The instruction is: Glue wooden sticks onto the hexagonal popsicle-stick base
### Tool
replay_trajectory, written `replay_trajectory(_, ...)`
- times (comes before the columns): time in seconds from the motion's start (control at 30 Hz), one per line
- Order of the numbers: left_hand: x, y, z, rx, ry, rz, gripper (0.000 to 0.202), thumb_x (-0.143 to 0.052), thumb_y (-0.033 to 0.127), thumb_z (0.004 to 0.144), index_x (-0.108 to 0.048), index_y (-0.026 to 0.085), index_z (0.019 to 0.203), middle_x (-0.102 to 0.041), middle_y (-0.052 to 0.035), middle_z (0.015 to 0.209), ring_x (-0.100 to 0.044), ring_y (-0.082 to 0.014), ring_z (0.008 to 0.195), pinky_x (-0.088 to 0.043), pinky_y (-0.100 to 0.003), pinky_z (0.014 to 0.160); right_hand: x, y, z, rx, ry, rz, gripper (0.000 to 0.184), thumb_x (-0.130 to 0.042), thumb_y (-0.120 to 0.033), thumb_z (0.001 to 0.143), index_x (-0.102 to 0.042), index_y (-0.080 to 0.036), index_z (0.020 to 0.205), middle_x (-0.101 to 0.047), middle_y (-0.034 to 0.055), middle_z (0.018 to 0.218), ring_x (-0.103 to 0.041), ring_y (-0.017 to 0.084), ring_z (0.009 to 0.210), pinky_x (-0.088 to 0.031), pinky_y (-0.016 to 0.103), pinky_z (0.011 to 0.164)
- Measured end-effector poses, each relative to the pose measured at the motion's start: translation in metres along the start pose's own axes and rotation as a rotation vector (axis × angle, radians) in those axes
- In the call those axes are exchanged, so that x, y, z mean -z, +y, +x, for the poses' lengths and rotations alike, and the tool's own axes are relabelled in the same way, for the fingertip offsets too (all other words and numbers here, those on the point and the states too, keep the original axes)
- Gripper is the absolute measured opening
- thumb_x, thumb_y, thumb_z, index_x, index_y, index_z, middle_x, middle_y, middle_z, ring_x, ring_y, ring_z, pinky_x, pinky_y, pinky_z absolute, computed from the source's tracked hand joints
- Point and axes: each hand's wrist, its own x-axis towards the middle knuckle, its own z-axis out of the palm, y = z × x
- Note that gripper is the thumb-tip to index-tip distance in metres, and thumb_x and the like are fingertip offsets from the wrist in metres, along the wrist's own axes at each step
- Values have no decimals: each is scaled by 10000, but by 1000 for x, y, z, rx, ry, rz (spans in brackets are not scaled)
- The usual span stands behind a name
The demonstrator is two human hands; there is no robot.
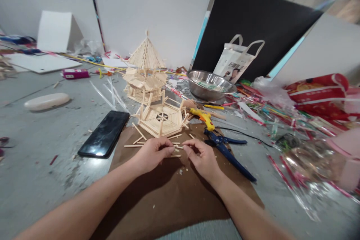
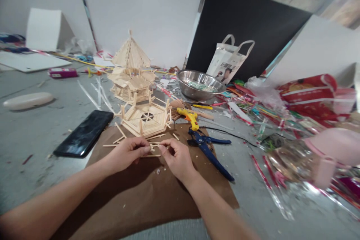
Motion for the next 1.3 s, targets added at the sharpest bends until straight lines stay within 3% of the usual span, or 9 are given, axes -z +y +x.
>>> replay_trajectory(0.13, 0, 2, -2, -94, -24, 180, 206, -410, 314, 734, -560, 175, 703, -561, 22, 630, -487, -88, 582, -359, -186, 549, 23, 16, 17, -9, 183, -305, 220, -406, -321, 759, -573, -180, 777, -601, 36, 739, -519, 124, 627, -384, 225, 600)
replay_trajectory(0.23, -1, 1, -3, -151, -90, 281, 188, -408, 289, 740, -565, 186, 727, -586, 12, 694, -511, -99, 640, -365, -196, 594, 45, 40, 41, -164, 264, -587, 267, -406, -360, 736, -573, -177, 835, -607, 65, 773, -535, 171, 683, -377, 281, 645)
replay_trajectory(0.4, -3, -3, -3, -170, -125, 346, 179, -402, 267, 744, -563, 191, 737, -592, 12, 701, -516, -96, 641, -363, -191, 592, 61, 77, 79, -499, 25, -720, 451, -349, -517, 700, -590, -152, 815, -608, 144, 792, -545, 271, 755, -359, 345, 601)
replay_trajectory(0.5, -3, -5, -3, -179, -132, 351, 183, -401, 269, 745, -566, 189, 741, -595, 11, 708, -518, -92, 646, -362, -186, 595, 59, 92, 93, -558, -30, -651, 458, -405, -554, 643, -605, -149, 715, -613, 140, 743, -550, 270, 731, -354, 329, 581)
replay_trajectory(0.63, -2, -3, -2, -176, -144, 344, 195, -405, 285, 745, -570, 183, 748, -595, 6, 716, -517, -93, 653, -362, -185, 602, 56, 105, 100, -544, 0, -562, 375, -473, -506, 614, -603, -155, 635, -613, 94, 659, -554, 222, 684, -353, 274, 560)
replay_trajectory(0.87, 3, 2, -2, -83, -69, 147, 199, -412, 296, 735, -561, 168, 700, -567, 19, 631, -501, -80, 578, -358, -176, 550, 70, 99, 83, -515, 290, -332, 401, -410, -485, 666, -562, -141, 806, -571, 35, 632, -526, 142, 555, -373, 232, 466)
replay_trajectory(0.97, 1, -2, 0, 26, -41, -6, 224, -420, 343, 724, -544, 158, 698, -501, 42, 479, -465, -65, 435, -339, -170, 458, 75, 78, 71, -497, 447, 143, 324, -539, -445, 588, -534, -159, 740, -484, -31, 521, -448, 88, 423, -372, 209, 376)
replay_trajectory(1.1, -2, -5, 2, 143, -58, -210, 194, -468, 339, 685, -517, 152, 676, -478, 57, 422, -474, -69, 372, -335, -160, 391, 69, 47, 52, -389, 357, 559, 265, -623, -336, 561, -486, -175, 721, -455, -66, 472, -426, 69, 382, -381, 198, 350)
replay_trajectory(1.3, -3, 0, 3, 199, -49, -389, 161, -510, 304, 651, -501, 144, 668, -502, 50, 436, -511, -90, 382, -397, -189, 388, 47, 27, 29, -331, 132, 603, 225, -607, -279, 616, -482, -157, 759, -524, -39, 506, -469, 69, 426, -375, 182, 404)
